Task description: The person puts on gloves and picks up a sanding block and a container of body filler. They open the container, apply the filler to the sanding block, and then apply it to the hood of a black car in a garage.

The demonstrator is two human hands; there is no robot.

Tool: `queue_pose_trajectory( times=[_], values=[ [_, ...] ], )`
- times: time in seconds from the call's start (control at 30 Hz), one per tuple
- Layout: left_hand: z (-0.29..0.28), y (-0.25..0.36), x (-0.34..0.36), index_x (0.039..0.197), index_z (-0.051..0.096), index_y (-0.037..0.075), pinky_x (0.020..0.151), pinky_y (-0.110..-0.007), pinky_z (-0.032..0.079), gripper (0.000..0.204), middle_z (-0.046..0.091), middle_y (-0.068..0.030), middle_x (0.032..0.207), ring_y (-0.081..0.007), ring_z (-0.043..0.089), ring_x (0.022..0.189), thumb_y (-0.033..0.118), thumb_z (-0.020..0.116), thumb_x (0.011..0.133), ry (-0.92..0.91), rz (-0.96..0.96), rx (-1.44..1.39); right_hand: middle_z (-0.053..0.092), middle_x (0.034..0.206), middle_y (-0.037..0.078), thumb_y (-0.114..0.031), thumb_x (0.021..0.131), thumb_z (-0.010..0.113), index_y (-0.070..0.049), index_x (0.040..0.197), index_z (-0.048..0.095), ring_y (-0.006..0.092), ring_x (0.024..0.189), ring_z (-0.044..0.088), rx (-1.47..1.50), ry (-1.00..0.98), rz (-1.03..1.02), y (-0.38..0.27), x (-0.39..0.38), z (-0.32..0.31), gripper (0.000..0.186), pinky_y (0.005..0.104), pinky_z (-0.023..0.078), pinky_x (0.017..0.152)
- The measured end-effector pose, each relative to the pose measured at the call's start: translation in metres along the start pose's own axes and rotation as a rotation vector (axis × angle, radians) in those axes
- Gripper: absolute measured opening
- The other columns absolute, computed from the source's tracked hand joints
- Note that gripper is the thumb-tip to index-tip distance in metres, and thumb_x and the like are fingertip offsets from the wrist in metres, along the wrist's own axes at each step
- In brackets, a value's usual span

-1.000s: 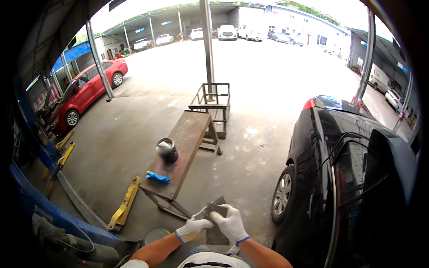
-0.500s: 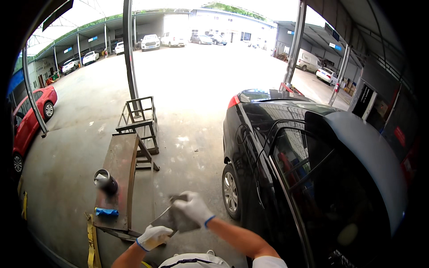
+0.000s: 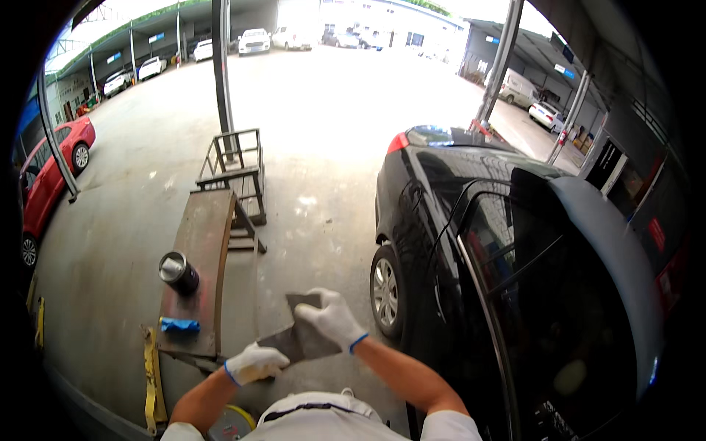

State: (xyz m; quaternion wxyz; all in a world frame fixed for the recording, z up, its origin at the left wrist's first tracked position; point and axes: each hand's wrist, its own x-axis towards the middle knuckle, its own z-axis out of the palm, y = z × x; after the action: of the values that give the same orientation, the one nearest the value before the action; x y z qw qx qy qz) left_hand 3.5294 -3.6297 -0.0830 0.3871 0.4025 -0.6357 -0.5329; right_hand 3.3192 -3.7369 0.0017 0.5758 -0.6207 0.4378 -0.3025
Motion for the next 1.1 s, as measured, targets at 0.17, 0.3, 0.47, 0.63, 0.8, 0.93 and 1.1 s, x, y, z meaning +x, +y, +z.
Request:
queue_pose_trajectory(
  times=[0.17,0.3,0.47,0.63,0.8,0.93,1.1],
  values=[
    [-0.013,-0.006,0.035,0.091,0.068,0.003,0.057,-0.029,0.047,0.023,0.064,-0.0016,0.08,-0.0138,0.059,0.066,-0.002,0.061,0.07,0.246,-0.412,-0.552,0.074,0.101,0.009,-0.012,0.086,0.071,0.004,0.121,0.065,0.0137,0.094,0.067,0.16,-0.121,-0.072,0.039,-0.008,0.033,0.039,0.0297,0.054,0.087],
    [-0.021,-0.033,0.033,0.098,0.072,0.0,0.068,-0.026,0.05,0.02,0.069,-0.0015,0.084,-0.0092,0.061,0.073,0.002,0.066,0.079,0.581,-0.32,-0.355,0.074,0.103,0.011,-0.013,0.086,0.073,0.004,0.119,0.065,0.0144,0.093,0.068,0.074,0.057,0.011,0.088,0.001,0.032,0.037,0.0301,0.055,0.083],
    [0.038,-0.026,0.03,0.111,0.068,-0.001,0.074,-0.027,0.054,0.023,0.073,-0.0069,0.102,-0.012,0.067,0.083,0.012,0.073,0.092,0.823,-0.143,-0.359,0.073,0.102,0.013,-0.02,0.087,0.075,0.002,0.119,0.063,0.0164,0.091,0.068,0.238,0.309,0.134,0.093,-0.008,0.069,0.041,0.0307,0.054,0.079],
    [0.057,-0.029,0.029,0.107,0.068,-0.003,0.067,-0.034,0.054,0.02,0.074,-0.0112,0.097,-0.0158,0.067,0.076,0.012,0.068,0.094,0.771,-0.107,0.101,0.071,0.105,0.021,-0.023,0.083,0.072,0.0,0.118,0.065,0.0303,0.096,0.07,-0.033,0.36,0.08,0.099,-0.019,0.055,0.043,0.037,0.054,0.085],
    [0.047,-0.035,0.018,0.119,0.064,-0.005,0.078,-0.029,0.051,0.026,0.069,-0.0065,0.107,-0.0124,0.062,0.092,0.009,0.058,0.098,0.407,-0.201,-0.194,0.069,0.1,0.028,-0.021,0.081,0.065,0.004,0.106,0.067,0.0378,0.095,0.069,-0.091,0.471,-0.038,0.106,-0.036,0.059,0.036,0.0414,0.055,0.085],
    [0.021,-0.04,0.008,0.123,0.061,-0.005,0.079,-0.026,0.051,0.031,0.066,-0.0037,0.108,-0.0108,0.062,0.094,0.018,0.056,0.103,0.192,-0.396,-0.276,0.069,0.083,0.026,-0.021,0.078,0.069,0.003,0.1,0.066,0.0403,0.086,0.07,0.081,0.326,-0.022,0.087,-0.048,0.048,0.032,0.0444,0.055,0.079],
    [0.036,-0.031,0.04,0.119,0.063,-0.004,0.076,-0.027,0.052,0.031,0.067,-0.0056,0.105,-0.012,0.063,0.09,0.022,0.054,0.104,0.392,-0.265,-0.277,0.07,0.09,0.025,-0.024,0.078,0.069,0.001,0.1,0.068,0.0403,0.088,0.069,0.094,0.635,-0.014,0.103,-0.044,0.055,0.033,0.0447,0.054,0.08]
  ],
)
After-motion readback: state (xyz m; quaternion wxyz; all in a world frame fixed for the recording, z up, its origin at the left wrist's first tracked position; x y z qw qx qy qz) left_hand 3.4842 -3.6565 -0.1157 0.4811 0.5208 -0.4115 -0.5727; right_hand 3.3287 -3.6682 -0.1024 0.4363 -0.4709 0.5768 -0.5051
